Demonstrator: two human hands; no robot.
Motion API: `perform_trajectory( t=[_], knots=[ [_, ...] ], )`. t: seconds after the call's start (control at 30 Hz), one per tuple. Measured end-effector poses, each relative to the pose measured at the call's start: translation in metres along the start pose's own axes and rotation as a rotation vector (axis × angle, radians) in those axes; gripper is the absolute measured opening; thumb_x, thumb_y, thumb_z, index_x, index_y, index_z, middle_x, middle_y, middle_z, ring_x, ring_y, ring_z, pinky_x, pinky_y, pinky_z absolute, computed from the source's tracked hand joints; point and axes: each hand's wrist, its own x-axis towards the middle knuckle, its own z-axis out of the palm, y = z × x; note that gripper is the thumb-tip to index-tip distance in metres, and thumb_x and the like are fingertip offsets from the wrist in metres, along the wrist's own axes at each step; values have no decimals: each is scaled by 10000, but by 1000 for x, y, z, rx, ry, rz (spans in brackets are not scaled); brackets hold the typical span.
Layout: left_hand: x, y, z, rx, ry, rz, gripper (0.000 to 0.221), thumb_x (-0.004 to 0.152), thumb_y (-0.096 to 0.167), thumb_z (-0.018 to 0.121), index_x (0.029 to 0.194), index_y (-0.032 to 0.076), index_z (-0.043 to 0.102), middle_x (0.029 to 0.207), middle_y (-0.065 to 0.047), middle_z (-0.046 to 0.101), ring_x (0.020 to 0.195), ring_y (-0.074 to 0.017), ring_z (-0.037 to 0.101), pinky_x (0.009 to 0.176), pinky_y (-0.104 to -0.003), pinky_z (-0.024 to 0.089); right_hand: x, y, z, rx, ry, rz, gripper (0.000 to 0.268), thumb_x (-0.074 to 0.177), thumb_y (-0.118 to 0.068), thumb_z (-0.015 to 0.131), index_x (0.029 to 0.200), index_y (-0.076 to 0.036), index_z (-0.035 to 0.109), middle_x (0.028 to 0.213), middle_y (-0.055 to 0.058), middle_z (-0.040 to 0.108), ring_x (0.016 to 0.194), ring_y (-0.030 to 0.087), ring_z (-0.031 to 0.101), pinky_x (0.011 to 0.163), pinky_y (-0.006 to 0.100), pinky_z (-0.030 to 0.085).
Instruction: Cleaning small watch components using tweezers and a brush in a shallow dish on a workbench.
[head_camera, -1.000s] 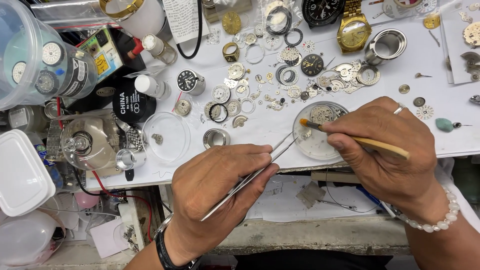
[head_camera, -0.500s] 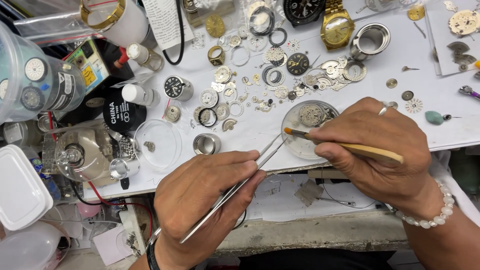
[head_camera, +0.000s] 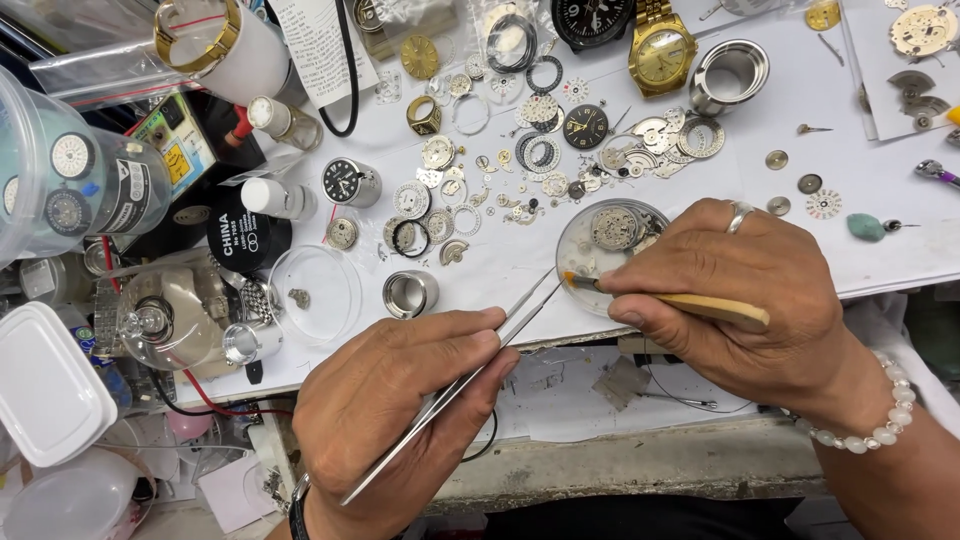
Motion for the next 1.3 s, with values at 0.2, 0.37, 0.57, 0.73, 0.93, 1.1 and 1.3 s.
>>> perform_trajectory(
  t=[0.2,0.37,0.57,0.73,0.93,1.1,1.3],
  knots=[
    [-1,0,0,-10,3,-3,194,867,-2,826,978,9,668,950,-157,794,848,-233,836,704,-302,657,-9,3,-2,100,19,128,163,965,-127,592,876,-31,689,743,78,735,646,198,734,615,332,534],
    [0,0,1,-25,2,4,191,865,2,827,971,11,668,941,-148,795,837,-222,836,694,-287,647,-11,2,-3,90,48,168,164,952,-123,610,913,5,703,797,105,747,702,223,753,698,370,545],
    [0,-2,3,-44,0,2,178,864,9,820,960,4,671,936,-156,794,832,-234,837,688,-295,644,-4,0,-4,83,-20,107,192,950,-129,593,821,-13,675,701,67,701,607,200,691,618,353,518],
    [-2,-4,10,-83,-9,-6,184,857,-5,824,968,3,678,933,-149,790,857,-242,838,743,-310,674,-23,9,0,103,111,160,157,994,-100,568,934,6,668,779,98,721,628,195,695,636,328,500],
    [-9,-9,24,-221,-21,-34,199,874,-7,816,1016,-3,676,967,-143,787,890,-261,837,765,-318,676,-20,2,-3,119,214,295,303,1046,-74,449,874,99,629,695,165,606,633,264,601,612,346,483],
    [-10,-10,28,-240,-15,-72,218,869,3,832,1028,18,682,980,-123,790,889,-240,833,774,-299,678,-17,5,-6,85,22,202,204,1003,-123,532,911,8,658,778,99,694,631,233,604,558,331,471],
    [-10,-11,31,-230,-18,-70,198,875,26,827,1018,21,690,979,-110,790,872,-228,829,758,-299,663,-19,0,-3,111,191,303,246,1040,-69,490,913,84,634,734,151,644,679,259,620,665,355,494]
  ],
)
